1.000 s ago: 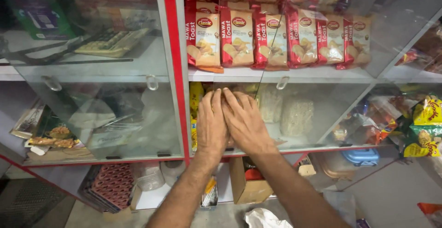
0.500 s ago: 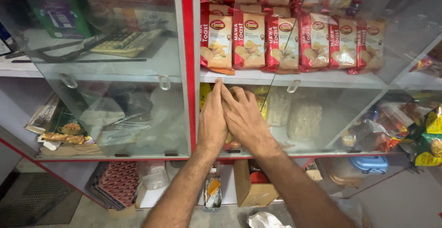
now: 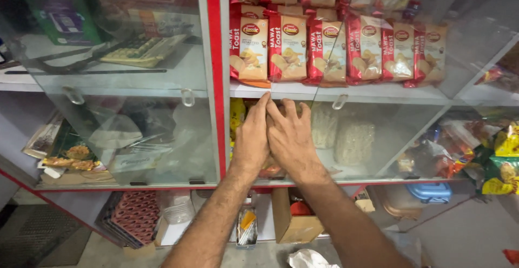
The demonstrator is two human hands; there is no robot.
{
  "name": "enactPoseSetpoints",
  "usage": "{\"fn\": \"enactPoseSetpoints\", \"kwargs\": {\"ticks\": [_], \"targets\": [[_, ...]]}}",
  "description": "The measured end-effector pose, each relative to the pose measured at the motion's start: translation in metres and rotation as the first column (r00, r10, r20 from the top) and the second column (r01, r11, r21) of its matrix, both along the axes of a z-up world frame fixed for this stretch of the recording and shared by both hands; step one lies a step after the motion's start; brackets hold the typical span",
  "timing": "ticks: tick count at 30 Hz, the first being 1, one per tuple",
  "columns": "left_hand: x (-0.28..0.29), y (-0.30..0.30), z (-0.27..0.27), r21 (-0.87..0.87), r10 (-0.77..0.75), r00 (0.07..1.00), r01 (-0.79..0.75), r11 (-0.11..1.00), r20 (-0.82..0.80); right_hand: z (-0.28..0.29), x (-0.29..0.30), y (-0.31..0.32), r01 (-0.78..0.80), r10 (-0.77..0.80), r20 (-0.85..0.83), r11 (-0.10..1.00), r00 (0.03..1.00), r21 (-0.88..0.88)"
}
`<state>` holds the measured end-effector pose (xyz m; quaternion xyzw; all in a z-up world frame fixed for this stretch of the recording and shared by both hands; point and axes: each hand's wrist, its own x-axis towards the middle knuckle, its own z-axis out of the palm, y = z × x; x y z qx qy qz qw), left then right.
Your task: Organize instant noodle packets and other snacks on store shelves and in cabinets.
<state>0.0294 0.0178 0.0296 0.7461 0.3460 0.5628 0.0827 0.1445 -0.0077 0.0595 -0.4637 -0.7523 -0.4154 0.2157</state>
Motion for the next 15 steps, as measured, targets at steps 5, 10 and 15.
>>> {"fn": "enactPoseSetpoints", "kwargs": {"ticks": [5,10,15], "targets": [[0.006,-0.002,0.016,-0.153,-0.086,0.995,0.077,0.985,-0.049,0.001,0.009,-0.006,0.071,-0.074,-0.080,0.996,0.994,-0.045],[0.010,-0.002,0.011,-0.115,-0.089,0.996,0.090,0.989,0.019,-0.005,0.017,0.003,-0.002,-0.001,-0.101,0.999,0.995,-0.033],[0.009,0.009,-0.015,-0.134,-0.205,0.971,0.222,0.966,0.126,-0.020,0.024,0.009,-0.051,0.050,-0.018,0.997,0.999,-0.066]]}}
